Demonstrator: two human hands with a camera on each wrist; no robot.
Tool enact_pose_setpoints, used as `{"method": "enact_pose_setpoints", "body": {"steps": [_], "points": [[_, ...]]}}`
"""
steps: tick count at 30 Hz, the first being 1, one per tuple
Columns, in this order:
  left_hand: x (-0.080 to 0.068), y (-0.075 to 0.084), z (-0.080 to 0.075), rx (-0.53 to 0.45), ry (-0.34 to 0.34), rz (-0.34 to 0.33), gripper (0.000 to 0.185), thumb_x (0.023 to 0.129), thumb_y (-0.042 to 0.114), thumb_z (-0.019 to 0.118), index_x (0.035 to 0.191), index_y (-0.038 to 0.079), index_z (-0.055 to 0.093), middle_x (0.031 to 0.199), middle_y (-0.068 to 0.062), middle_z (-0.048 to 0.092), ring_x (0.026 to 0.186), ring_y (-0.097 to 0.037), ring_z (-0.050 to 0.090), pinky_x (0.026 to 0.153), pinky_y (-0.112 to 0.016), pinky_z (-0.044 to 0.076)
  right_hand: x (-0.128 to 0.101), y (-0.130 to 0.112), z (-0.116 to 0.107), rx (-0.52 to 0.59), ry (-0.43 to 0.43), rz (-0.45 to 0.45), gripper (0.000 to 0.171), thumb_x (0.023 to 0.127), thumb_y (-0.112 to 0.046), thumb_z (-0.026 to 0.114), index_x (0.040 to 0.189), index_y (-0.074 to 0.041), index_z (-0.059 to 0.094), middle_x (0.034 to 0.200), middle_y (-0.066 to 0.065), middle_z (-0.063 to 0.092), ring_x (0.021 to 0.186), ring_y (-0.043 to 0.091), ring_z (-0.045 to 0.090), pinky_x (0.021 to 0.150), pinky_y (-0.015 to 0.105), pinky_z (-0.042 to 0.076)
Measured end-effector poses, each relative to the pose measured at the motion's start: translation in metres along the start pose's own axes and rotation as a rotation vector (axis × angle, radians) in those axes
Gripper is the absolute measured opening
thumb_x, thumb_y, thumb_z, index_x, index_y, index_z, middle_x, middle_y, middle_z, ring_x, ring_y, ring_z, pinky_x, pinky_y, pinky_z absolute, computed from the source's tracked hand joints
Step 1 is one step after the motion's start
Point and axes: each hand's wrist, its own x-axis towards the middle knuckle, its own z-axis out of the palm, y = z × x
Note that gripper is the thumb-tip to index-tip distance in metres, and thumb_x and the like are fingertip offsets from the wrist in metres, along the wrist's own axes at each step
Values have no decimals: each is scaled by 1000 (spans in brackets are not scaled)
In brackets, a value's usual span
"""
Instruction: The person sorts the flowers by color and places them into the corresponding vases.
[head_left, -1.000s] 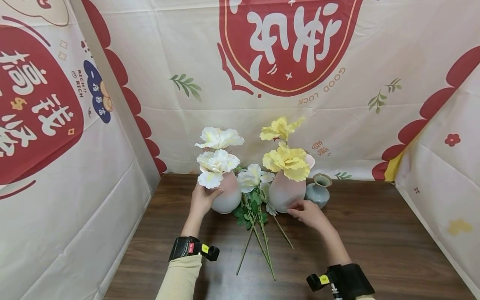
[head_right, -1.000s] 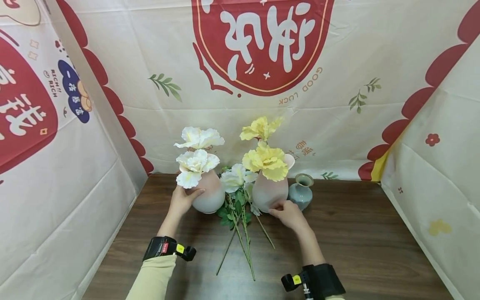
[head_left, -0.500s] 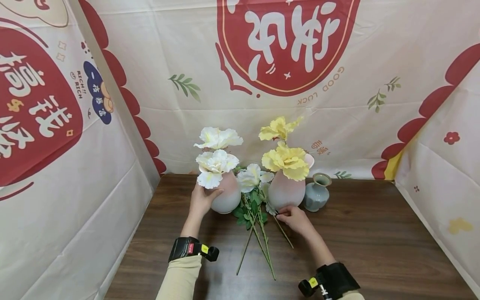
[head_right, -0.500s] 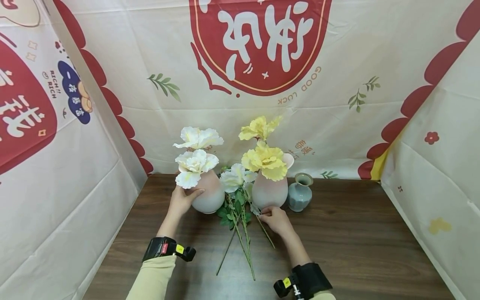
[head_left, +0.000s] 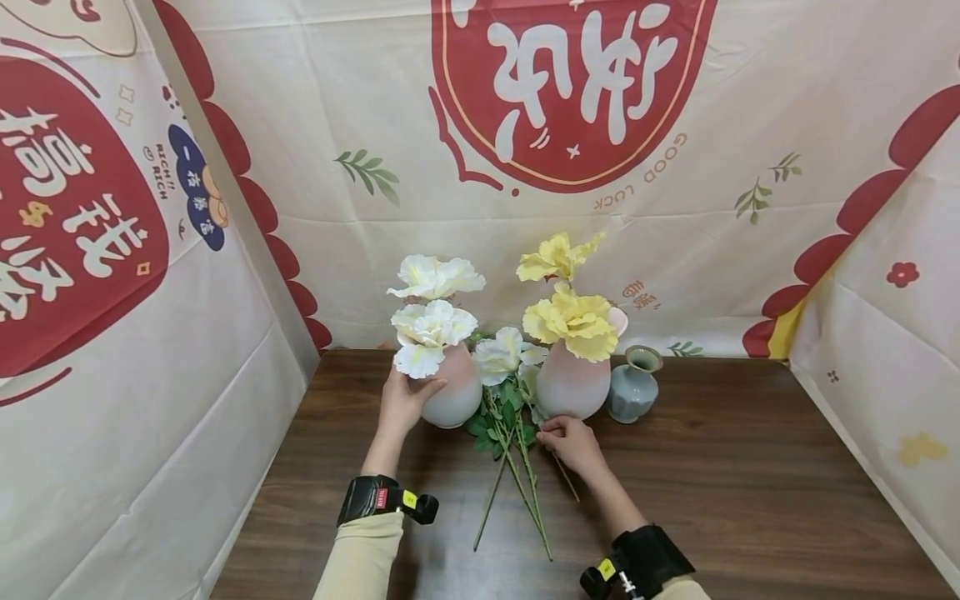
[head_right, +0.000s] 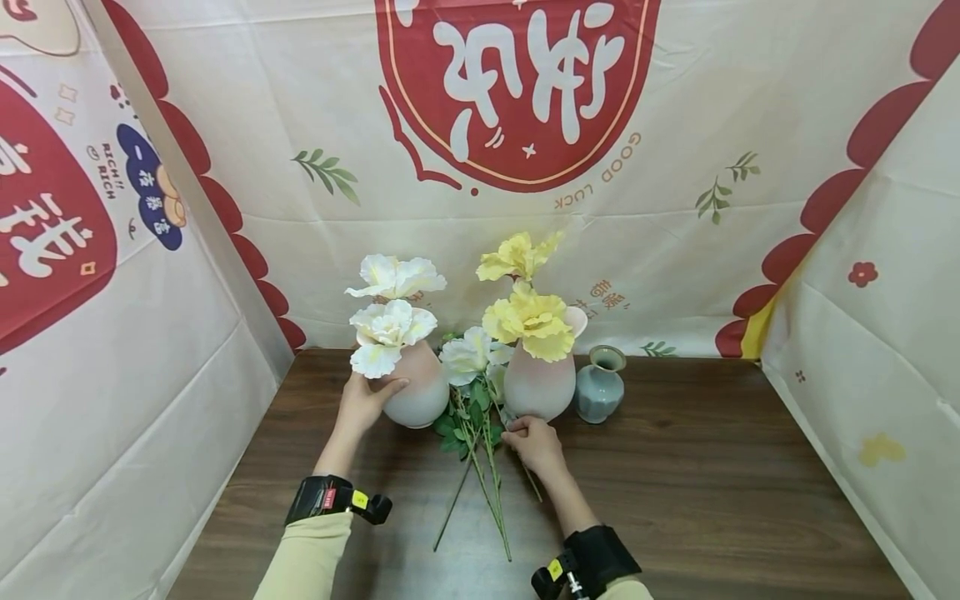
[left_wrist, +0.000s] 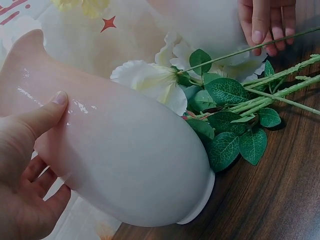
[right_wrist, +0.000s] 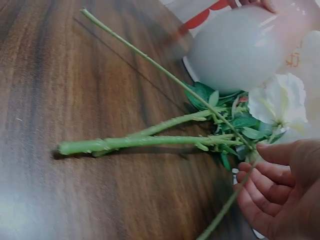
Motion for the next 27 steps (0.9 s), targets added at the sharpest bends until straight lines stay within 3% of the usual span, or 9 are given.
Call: {"method": "enact_pose_setpoints", "body": {"steps": [11, 27], "points": [[0, 1, 0, 18, 3, 6, 80, 78, 30, 76, 143, 15, 33, 141, -8, 45, 129, -25, 44, 106, -43, 39, 0, -2, 14, 73, 109, -41, 15, 89, -7, 62, 101, 0, 70, 83, 11, 71, 72, 24, 67, 54, 24, 49], [0, -1, 1, 17, -1, -9, 81, 78, 33, 75, 144, 16, 31, 143, -8, 43, 131, -25, 43, 106, -43, 38, -5, -18, 8, 163, 140, -99, 12, 88, -7, 65, 96, -2, 72, 81, 11, 71, 76, 26, 68, 59, 25, 54]]}}
